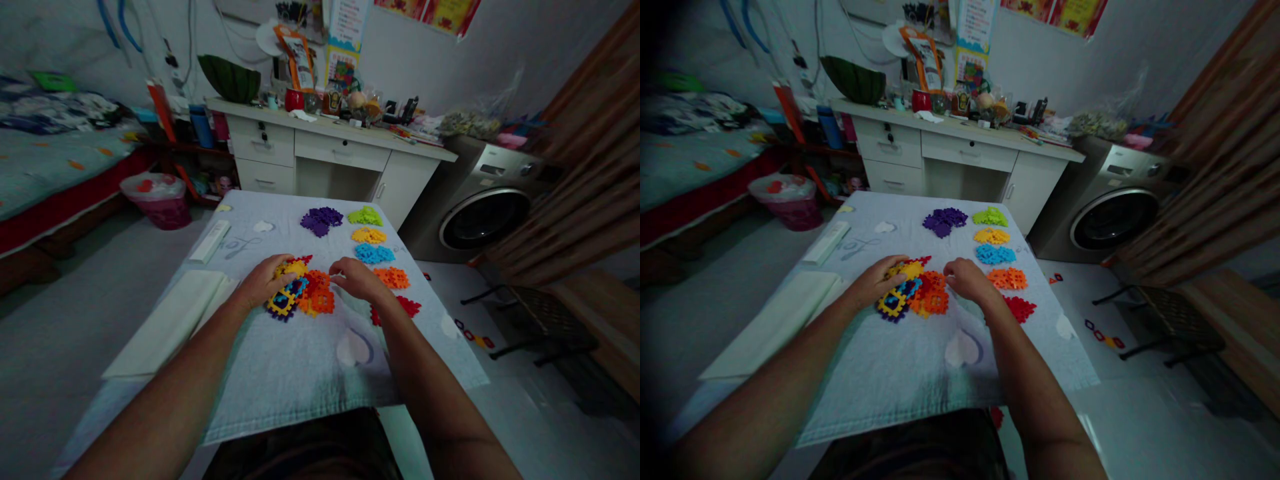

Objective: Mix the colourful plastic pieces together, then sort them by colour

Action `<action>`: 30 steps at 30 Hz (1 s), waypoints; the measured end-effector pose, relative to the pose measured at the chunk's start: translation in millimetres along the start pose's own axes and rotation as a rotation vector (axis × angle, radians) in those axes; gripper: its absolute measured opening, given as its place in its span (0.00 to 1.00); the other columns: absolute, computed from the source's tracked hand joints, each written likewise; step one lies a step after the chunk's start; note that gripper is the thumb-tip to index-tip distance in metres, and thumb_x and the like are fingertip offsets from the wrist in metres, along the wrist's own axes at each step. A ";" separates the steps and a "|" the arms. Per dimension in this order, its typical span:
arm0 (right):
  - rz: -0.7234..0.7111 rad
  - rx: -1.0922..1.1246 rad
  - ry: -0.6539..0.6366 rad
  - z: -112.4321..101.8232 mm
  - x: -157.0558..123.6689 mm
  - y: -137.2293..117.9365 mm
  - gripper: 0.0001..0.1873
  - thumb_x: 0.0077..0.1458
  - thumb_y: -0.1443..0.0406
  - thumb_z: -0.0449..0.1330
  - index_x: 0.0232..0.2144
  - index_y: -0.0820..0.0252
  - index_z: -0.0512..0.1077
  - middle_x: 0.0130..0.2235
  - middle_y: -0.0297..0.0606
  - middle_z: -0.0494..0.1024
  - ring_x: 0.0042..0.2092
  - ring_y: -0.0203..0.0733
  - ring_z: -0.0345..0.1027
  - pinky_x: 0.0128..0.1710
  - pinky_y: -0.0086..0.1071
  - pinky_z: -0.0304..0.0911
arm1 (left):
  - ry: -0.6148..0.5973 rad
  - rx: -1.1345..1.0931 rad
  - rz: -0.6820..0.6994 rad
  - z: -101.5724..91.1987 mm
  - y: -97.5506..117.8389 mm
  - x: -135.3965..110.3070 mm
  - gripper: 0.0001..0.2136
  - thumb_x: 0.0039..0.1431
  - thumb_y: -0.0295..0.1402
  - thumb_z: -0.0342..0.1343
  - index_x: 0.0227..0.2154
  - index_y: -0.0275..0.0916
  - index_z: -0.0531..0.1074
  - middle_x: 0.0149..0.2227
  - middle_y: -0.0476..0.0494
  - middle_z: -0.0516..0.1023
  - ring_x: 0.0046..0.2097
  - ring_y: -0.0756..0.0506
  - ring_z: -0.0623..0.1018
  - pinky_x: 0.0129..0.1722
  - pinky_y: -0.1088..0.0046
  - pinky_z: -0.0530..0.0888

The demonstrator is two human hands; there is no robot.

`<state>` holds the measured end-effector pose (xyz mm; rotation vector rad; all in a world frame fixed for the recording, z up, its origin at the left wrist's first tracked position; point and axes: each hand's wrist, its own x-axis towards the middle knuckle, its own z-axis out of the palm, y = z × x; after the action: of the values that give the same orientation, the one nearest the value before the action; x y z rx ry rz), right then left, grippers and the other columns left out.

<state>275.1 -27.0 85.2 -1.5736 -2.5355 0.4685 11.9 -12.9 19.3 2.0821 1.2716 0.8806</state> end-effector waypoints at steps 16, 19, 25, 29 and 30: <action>0.097 0.060 0.009 26.4 96.7 -9.5 0.10 0.51 0.68 0.63 0.38 0.61 0.79 0.35 0.38 0.79 0.35 0.37 0.67 0.35 0.27 0.58 | -0.154 0.247 0.011 -0.5 1.3 -6.4 0.49 0.37 0.56 0.67 0.63 0.44 0.58 0.64 0.36 0.63 0.65 0.32 0.61 0.63 0.53 0.55; 0.121 0.175 0.079 15.1 82.9 2.1 0.07 0.51 0.70 0.62 0.34 0.63 0.78 0.31 0.35 0.78 0.33 0.35 0.66 0.33 0.27 0.56 | -0.140 0.268 0.006 0.1 2.0 -6.3 0.46 0.40 0.56 0.66 0.62 0.45 0.61 0.63 0.36 0.65 0.64 0.32 0.63 0.63 0.53 0.57; 0.094 0.356 0.119 -18.8 21.7 38.2 0.07 0.51 0.70 0.59 0.33 0.62 0.76 0.29 0.32 0.75 0.31 0.34 0.63 0.31 0.27 0.54 | -0.101 0.345 0.001 5.0 -3.8 -3.8 0.39 0.46 0.57 0.62 0.58 0.40 0.66 0.63 0.34 0.66 0.64 0.32 0.64 0.63 0.52 0.60; 0.090 0.354 -0.042 -36.9 -34.0 53.2 0.06 0.50 0.68 0.58 0.32 0.61 0.74 0.27 0.30 0.70 0.28 0.33 0.60 0.29 0.27 0.53 | -0.029 0.388 0.022 8.6 -9.6 -0.7 0.33 0.51 0.56 0.59 0.55 0.39 0.70 0.60 0.34 0.68 0.62 0.33 0.66 0.62 0.53 0.63; 0.087 0.350 -0.088 -38.8 -46.2 55.2 0.05 0.49 0.68 0.58 0.31 0.61 0.73 0.27 0.30 0.71 0.29 0.34 0.60 0.29 0.27 0.53 | -0.013 0.393 0.025 9.2 -10.9 -0.1 0.33 0.51 0.56 0.58 0.54 0.39 0.70 0.60 0.34 0.68 0.62 0.33 0.66 0.61 0.53 0.63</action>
<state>353.2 -37.8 106.9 -1.5609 -2.2874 0.9524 12.9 -9.6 5.5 2.4014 1.5119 0.6642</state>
